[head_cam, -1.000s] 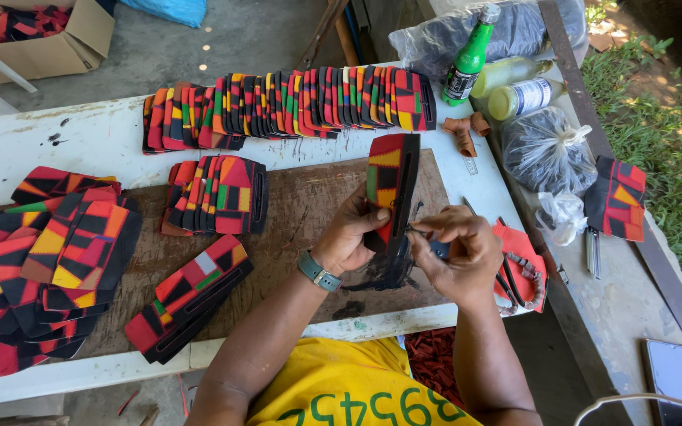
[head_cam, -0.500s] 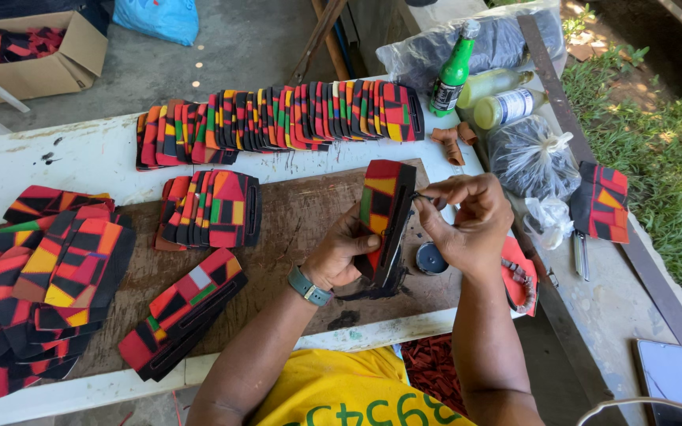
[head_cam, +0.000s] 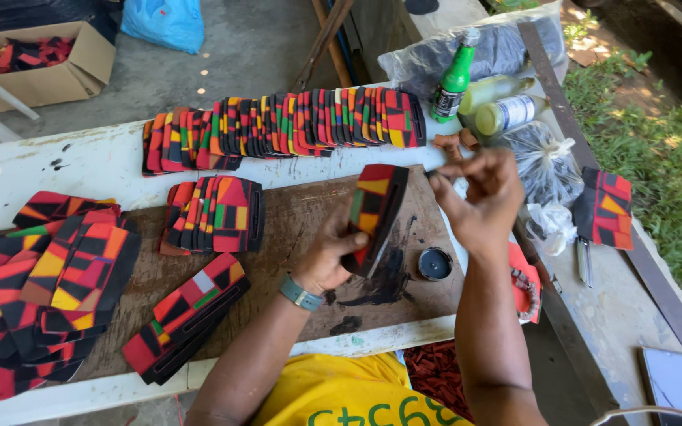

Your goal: The person repeatedly picks up small patterned pouches from a stack, holds them, and uses a small brush to apply black paint along the edges. After painting, the pouch is placed back on the table. The process is repeated for multiple pouches.

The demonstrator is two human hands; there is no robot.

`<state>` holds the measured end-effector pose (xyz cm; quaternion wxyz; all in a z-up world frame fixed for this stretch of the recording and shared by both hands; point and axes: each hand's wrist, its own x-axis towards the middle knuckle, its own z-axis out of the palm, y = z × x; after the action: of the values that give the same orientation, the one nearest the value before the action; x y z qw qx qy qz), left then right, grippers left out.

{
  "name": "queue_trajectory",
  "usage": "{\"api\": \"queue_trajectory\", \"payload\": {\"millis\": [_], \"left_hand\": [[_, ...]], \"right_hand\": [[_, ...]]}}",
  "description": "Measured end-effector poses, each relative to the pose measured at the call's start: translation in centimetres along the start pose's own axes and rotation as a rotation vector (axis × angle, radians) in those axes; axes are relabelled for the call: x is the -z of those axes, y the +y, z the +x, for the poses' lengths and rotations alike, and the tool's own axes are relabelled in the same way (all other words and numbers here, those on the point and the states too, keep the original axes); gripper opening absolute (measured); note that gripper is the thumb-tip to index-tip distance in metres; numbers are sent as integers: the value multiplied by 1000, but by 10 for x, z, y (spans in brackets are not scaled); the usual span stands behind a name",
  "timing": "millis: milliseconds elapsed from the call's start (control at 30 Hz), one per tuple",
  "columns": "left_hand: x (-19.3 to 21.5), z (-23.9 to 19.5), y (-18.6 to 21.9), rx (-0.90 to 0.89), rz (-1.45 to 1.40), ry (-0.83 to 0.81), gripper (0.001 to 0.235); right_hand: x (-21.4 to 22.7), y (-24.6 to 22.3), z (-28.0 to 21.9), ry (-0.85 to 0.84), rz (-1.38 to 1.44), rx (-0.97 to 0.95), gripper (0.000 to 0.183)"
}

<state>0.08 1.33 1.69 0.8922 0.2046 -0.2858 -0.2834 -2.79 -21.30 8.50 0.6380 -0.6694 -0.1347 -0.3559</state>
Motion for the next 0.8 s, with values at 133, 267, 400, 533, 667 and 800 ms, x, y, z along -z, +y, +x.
{"api": "queue_trajectory", "payload": {"millis": [133,267,400,533,667,800], "left_hand": [[30,-24,47,-120,207,286,81],[68,-55,108,-236,785,504,66],[93,-78,150,-144,1286,630,63],[103,-87,159,137,1553,765,63],[110,-82,155,107,1751,706,66],[121,-77,152,169,1809,751,68]], "right_hand": [[4,5,-58,19,81,-53,42],[-4,14,-102,-4,181,-188,43],[-13,24,-119,-39,232,-217,43],[-23,28,-128,-55,235,-255,41],[-33,28,-132,-91,260,-220,41],[-35,28,-135,-112,270,-246,39]]}}
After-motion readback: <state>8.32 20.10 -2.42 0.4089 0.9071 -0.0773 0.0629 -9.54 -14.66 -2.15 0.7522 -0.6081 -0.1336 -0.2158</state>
